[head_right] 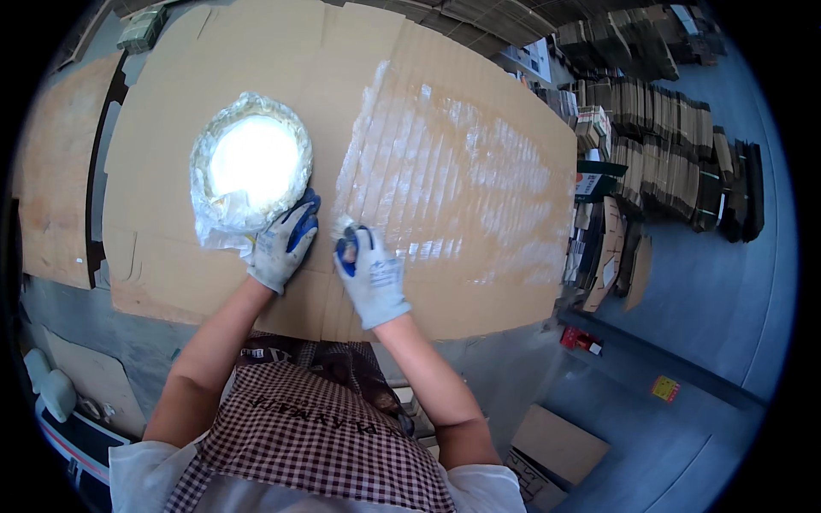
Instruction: The person scoops white paste from a plastic-wrapped container and spreads it evenly across a large flat cardboard sheet using a small tool. The person repeatedly dips the tool into the paste and applies it in broad strokes across the surface.
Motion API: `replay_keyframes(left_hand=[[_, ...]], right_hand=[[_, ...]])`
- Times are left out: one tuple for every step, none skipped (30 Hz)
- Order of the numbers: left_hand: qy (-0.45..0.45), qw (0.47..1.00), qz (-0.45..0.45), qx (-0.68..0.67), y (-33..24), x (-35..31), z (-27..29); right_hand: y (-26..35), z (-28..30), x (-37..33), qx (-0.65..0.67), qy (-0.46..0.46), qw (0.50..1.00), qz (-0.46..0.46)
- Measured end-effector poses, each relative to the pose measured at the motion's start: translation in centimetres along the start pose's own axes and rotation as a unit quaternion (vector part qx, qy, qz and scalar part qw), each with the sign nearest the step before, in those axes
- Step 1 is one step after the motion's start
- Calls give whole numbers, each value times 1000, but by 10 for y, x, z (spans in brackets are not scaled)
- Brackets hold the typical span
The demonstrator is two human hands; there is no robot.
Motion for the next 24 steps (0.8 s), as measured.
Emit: replay_keyframes(left_hand=[[1,1000,0,2,1,-2,0],[-1,1000,0,7,3,-3,1],[-1,1000,0,5,5,-4,2],[-1,1000,1,2,3,-3,2],[-1,1000,1,-1,1,-1,3],[0,1000,2,-6,-3,0,3],[3,1000,2,-13,-6,1,4],[2,1000,1,-20,-8,1,3],[1,1000,0,-27,-9,1,3],[0,999,0,-34,-8,0,4],[-1,1000,2,-27,-7,0,4],[-2,1000,3,-21,-5,0,4],[-4,1000,4,-16,-4,1,3],[-8,1000,-4,-15,-3,0,2],[-12,1000,-11,-14,-1,0,2],[-15,1000,-19,-13,-1,-1,1],[-12,1000,-17,-17,-2,0,1],[-8,1000,-15,-20,-3,1,0],[-6,1000,-13,-23,-4,2,1],[-10,1000,-14,-24,-4,2,1],[-14,999,-15,-25,-4,3,2],[-20,999,-13,-25,-4,2,2],[-27,999,-17,-26,-3,0,2],[-34,999,-21,-26,0,-3,2]], right_hand=[[-1,4,-2,13,-2,1000,-8],[-2,6,-2,30,-6,999,-13],[-3,8,-5,46,-7,999,-22],[0,10,-13,78,-12,997,-13],[2,5,-18,93,-15,996,-6],[5,0,-24,106,-18,994,1],[7,-3,-28,119,-21,993,8],[3,-15,-30,122,-25,992,13],[-1,-16,-32,128,-17,992,0],[-1,-16,-32,135,-8,991,-11],[0,-14,-31,143,1,989,-24],[1,-9,-33,149,13,988,-41],[1,-8,-34,138,-2,990,-18],[2,-8,-37,126,-16,992,1],[3,-8,-40,114,-32,993,20],[8,-10,-43,114,-35,992,37],[8,-15,-44,104,-29,993,50],[8,-19,-45,93,-22,993,64],[8,-24,-46,83,-14,993,80],[4,-21,-47,55,-2,994,92],[0,-17,-48,39,1,994,104],[-4,-13,-47,23,5,992,122],[-6,-8,-48,9,10,990,137],[-7,0,-50,8,17,985,172]])
Point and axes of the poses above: each hand's wrist, its own x-axis towards the middle knuckle, its own z-axis out of the back of the hand, y = z × x, the point moved 1 cm from there along x, towards the middle knuckle, and after that the axes turned 6 degrees about -x, right-handed, at the moved point
